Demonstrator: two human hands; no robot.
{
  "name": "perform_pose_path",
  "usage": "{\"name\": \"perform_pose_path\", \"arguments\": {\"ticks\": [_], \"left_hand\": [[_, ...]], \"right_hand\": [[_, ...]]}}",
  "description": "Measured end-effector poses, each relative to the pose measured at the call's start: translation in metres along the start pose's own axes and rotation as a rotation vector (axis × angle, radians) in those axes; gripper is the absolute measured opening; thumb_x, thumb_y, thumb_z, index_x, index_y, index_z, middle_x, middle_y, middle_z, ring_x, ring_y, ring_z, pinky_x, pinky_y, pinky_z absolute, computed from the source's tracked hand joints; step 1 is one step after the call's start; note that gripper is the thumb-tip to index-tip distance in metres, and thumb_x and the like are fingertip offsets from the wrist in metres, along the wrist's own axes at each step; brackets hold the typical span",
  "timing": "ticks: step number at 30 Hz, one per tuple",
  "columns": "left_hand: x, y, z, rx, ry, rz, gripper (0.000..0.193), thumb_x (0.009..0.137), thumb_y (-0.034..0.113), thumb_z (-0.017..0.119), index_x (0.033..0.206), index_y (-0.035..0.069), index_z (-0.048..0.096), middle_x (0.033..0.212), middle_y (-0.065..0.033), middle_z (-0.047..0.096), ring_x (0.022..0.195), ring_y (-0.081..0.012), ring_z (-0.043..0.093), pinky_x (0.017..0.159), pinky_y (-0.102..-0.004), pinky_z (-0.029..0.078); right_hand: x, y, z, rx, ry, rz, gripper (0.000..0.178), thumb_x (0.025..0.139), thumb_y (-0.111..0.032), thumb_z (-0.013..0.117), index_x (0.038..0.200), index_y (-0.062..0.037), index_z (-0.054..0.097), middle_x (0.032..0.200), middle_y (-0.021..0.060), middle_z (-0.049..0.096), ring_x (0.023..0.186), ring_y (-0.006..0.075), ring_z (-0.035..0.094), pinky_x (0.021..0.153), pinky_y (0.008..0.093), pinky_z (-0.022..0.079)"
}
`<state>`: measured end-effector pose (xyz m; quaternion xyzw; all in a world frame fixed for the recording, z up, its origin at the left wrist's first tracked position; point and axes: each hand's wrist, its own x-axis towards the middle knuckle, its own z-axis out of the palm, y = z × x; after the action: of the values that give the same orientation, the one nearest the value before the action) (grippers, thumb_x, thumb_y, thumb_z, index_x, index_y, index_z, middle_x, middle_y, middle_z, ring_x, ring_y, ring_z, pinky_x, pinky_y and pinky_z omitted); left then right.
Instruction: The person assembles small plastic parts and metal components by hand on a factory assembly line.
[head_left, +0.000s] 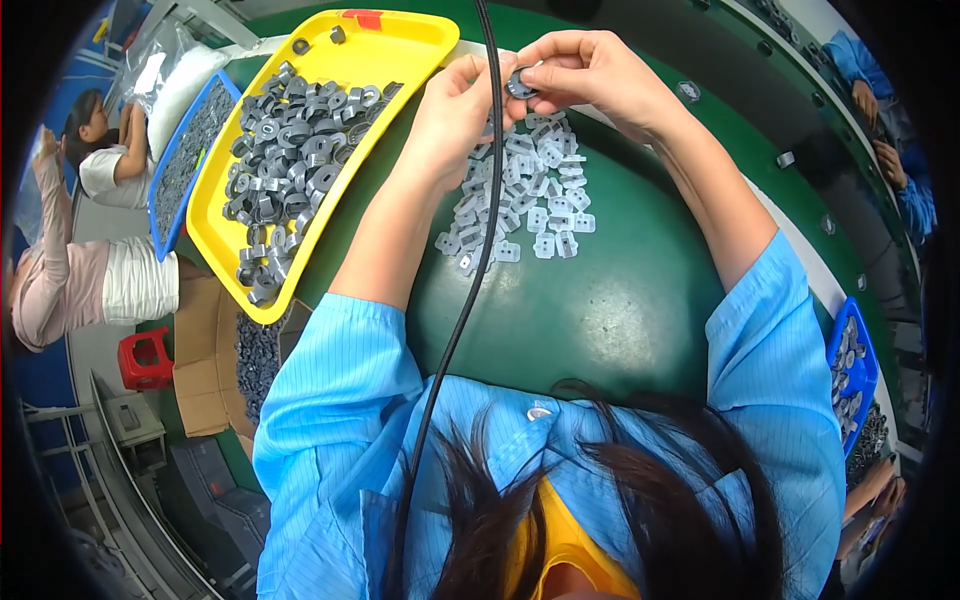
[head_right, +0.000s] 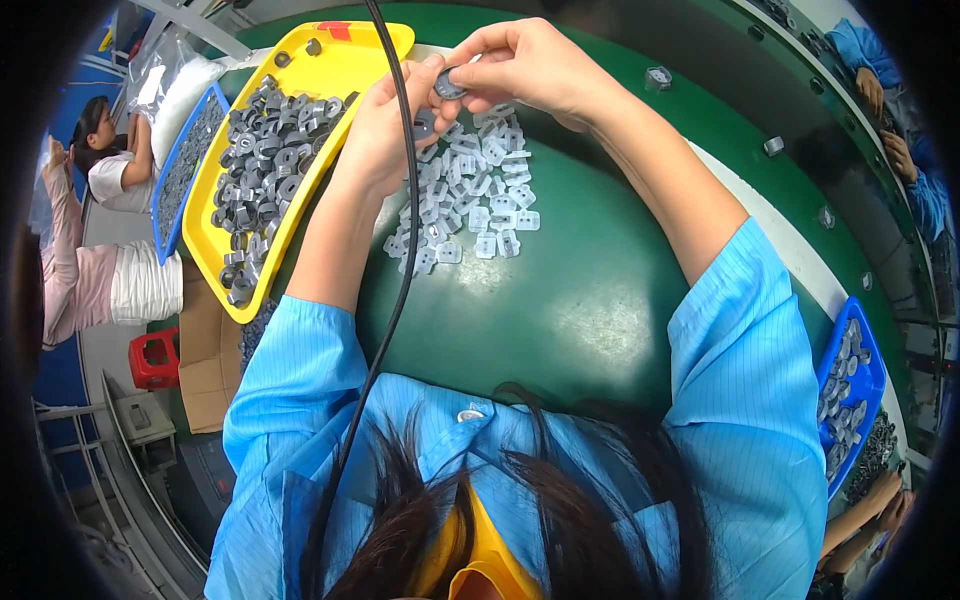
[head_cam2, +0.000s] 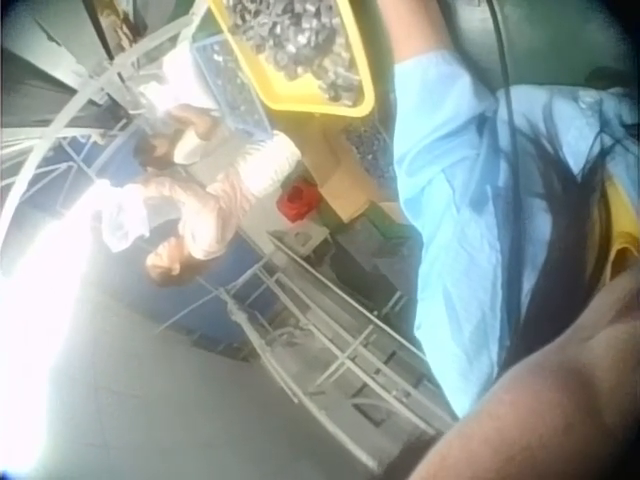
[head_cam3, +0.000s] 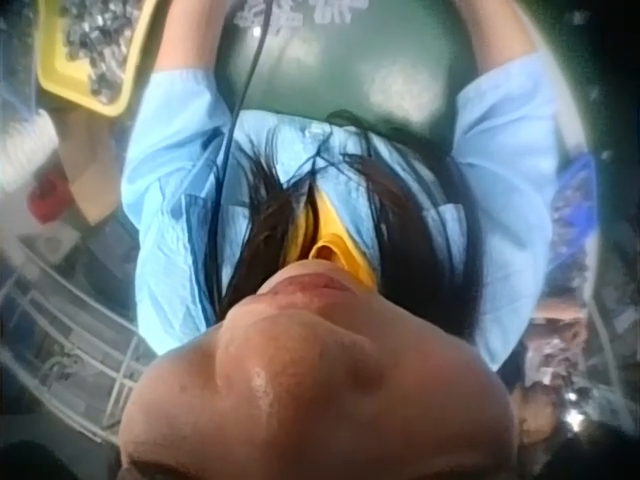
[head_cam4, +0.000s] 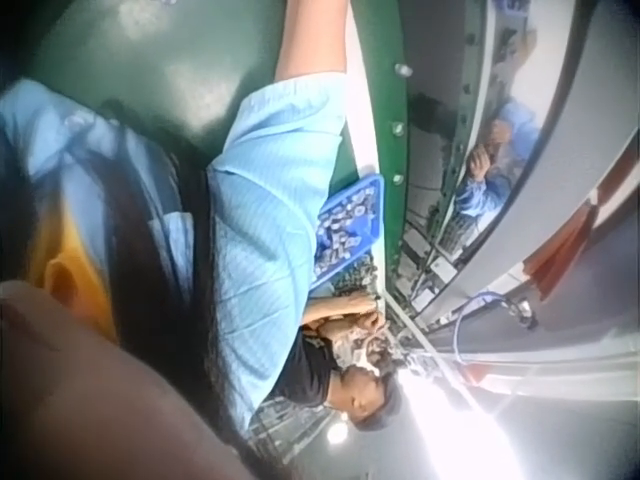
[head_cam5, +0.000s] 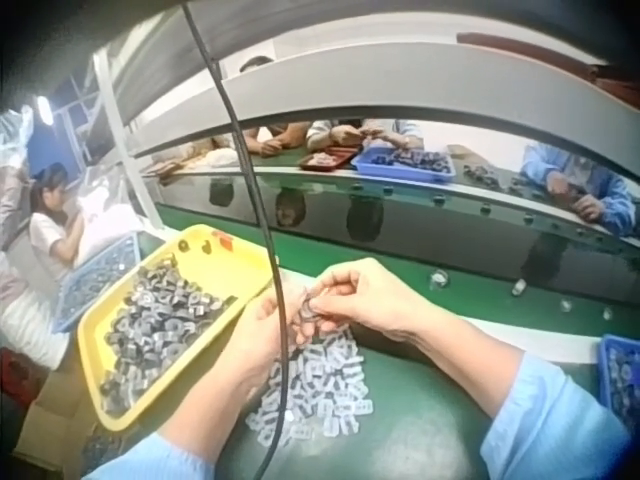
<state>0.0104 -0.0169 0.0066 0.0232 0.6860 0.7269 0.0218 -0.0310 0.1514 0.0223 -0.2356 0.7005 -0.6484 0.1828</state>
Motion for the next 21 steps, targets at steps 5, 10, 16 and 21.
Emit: {"name": "perform_pose_path", "arguments": {"ticks": [5,10,16,21], "left_hand": [[-0.001,0.003,-0.001,0.071,-0.064,-0.097,0.033,0.090,0.040,0.056,0.085,0.008,0.057,0.065,0.0010,0.055,0.055,-0.0046,0.049,0.046,-0.0175,0.032],[-0.001,0.002,-0.001,0.039,-0.018,-0.108,0.034,0.089,0.041,0.057,0.085,0.007,0.057,0.066,0.0006,0.054,0.056,-0.0060,0.050,0.048,-0.0175,0.032],[0.003,-0.006,0.003,-0.450,-0.219,-0.057,0.034,0.096,0.038,0.046,0.095,0.005,0.053,0.071,-0.0010,0.051,0.060,-0.0097,0.047,0.052,-0.0202,0.036],[-0.008,0.004,0.013,-0.375,-0.271,-0.130,0.038,0.096,0.042,0.043,0.097,0.004,0.048,0.072,-0.0043,0.051,0.063,-0.0106,0.045,0.046,-0.0185,0.030]], "right_hand": [[-0.005,-0.006,-0.009,-0.120,-0.104,-0.010,0.021,0.085,-0.013,0.063,0.098,0.0024,0.060,0.081,0.0063,0.066,0.069,0.0090,0.062,0.068,0.0221,0.053],[-0.008,-0.007,0.010,-0.583,0.176,-0.229,0.020,0.075,-0.009,0.062,0.092,0.0017,0.063,0.069,0.0099,0.066,0.065,0.0140,0.064,0.063,0.0265,0.051],[-0.008,-0.004,0.016,0.031,0.115,-0.324,0.020,0.079,-0.010,0.062,0.095,0.0028,0.062,0.076,0.0060,0.064,0.071,0.0090,0.064,0.066,0.0277,0.052],[0.001,0.008,-0.014,0.229,-0.054,-0.022,0.013,0.079,-0.013,0.059,0.090,-0.0076,0.057,0.079,-0.0020,0.056,0.073,0.0049,0.052,0.069,0.0190,0.040]]}}
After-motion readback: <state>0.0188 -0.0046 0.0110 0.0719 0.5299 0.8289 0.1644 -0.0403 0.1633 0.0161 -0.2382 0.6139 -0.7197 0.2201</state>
